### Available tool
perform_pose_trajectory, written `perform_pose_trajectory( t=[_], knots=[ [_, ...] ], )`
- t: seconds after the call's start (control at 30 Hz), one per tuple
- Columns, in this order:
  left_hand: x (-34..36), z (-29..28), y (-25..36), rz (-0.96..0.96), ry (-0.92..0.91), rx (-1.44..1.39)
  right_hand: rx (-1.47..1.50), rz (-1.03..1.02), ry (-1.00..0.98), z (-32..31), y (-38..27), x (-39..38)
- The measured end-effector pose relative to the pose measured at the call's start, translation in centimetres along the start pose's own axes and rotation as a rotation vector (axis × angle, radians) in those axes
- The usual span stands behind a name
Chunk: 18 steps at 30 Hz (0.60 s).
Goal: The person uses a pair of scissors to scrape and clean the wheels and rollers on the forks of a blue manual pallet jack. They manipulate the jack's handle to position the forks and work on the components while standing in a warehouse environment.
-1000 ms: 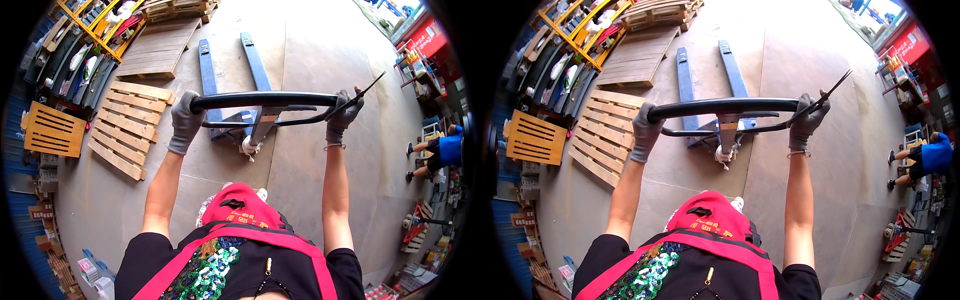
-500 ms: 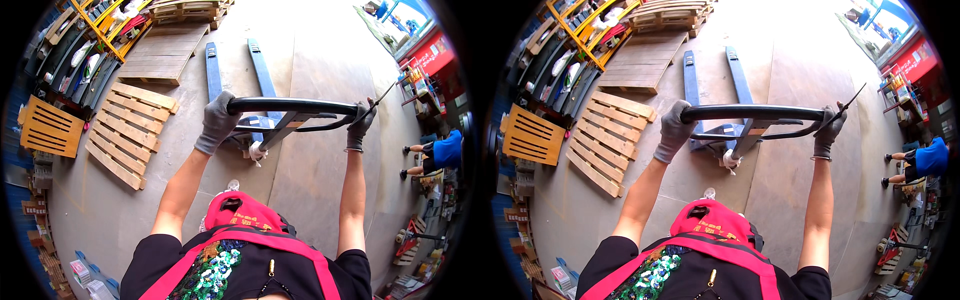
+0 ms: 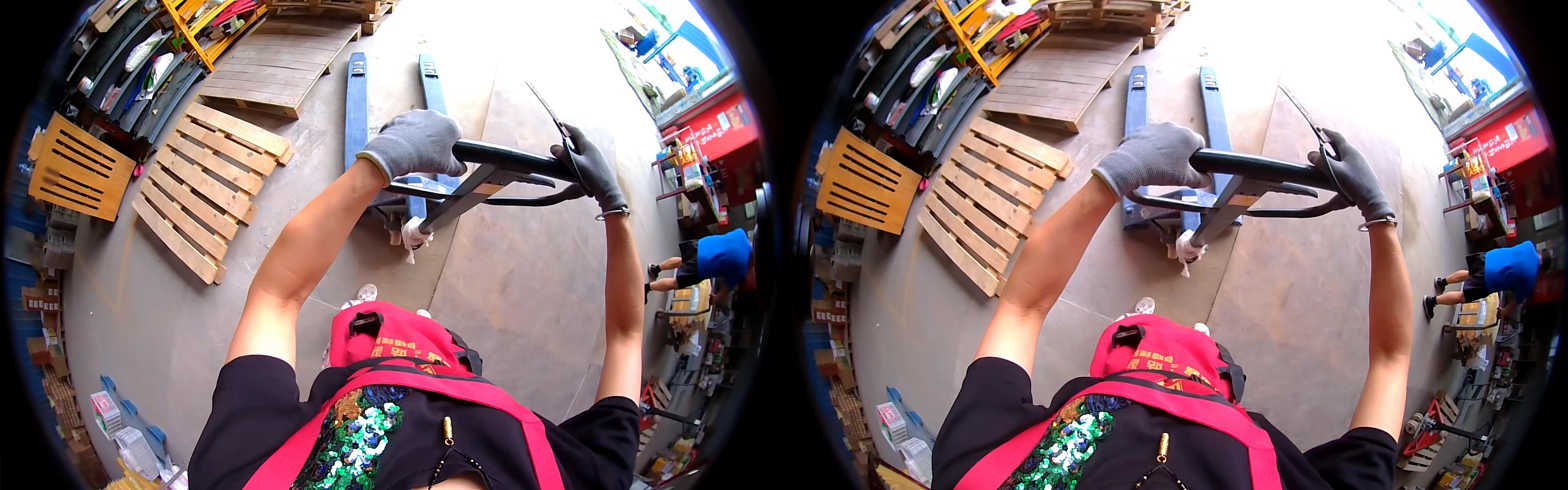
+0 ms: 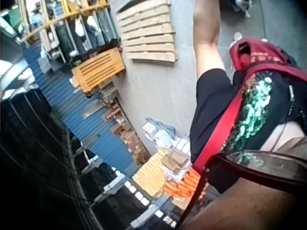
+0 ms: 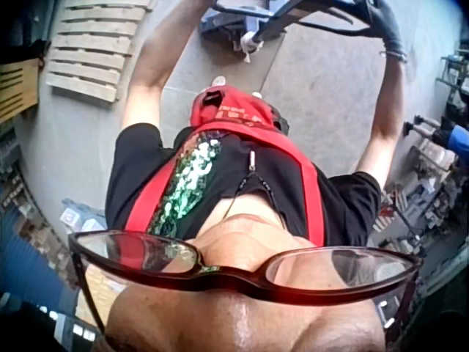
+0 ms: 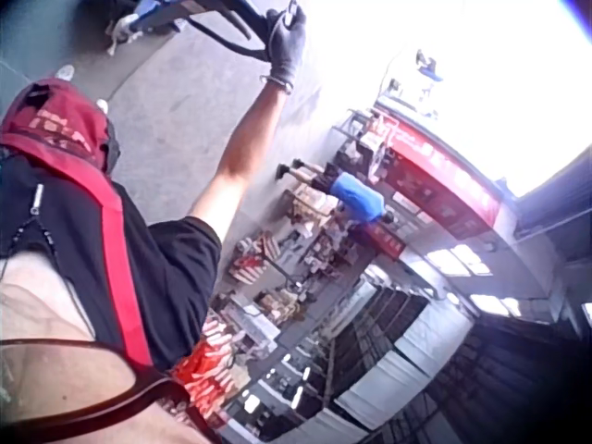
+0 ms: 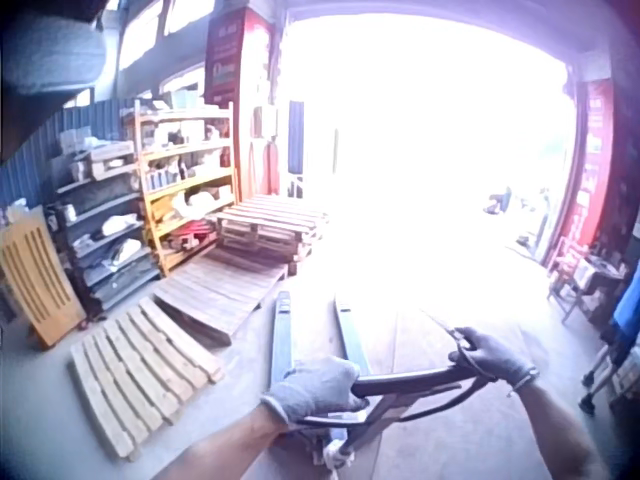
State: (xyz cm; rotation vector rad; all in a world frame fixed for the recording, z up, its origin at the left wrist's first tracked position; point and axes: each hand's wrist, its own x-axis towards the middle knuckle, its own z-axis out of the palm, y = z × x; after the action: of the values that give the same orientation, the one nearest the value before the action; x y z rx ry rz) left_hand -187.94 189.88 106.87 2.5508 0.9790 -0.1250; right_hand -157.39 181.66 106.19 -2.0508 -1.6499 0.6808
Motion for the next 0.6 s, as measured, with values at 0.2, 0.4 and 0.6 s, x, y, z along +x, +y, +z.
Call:
perform_pose_trajectory(
  t=[0.2,0.4,0.6],
  knots=[
    [-2.7,1.9,2.3,-0.076,0.187,0.068,-0.041,-0.027,0.070,0.2,0.5,-2.9],
    [-7.7,5.9,6.7,-0.095,0.371,0.081,-0.031,-0.015,0.175,1.1,1.3,-8.9],
    [-7.1,6.4,6.4,-0.010,0.577,0.189,0.033,-0.088,0.429,1.9,3.0,-8.4]
  ],
)
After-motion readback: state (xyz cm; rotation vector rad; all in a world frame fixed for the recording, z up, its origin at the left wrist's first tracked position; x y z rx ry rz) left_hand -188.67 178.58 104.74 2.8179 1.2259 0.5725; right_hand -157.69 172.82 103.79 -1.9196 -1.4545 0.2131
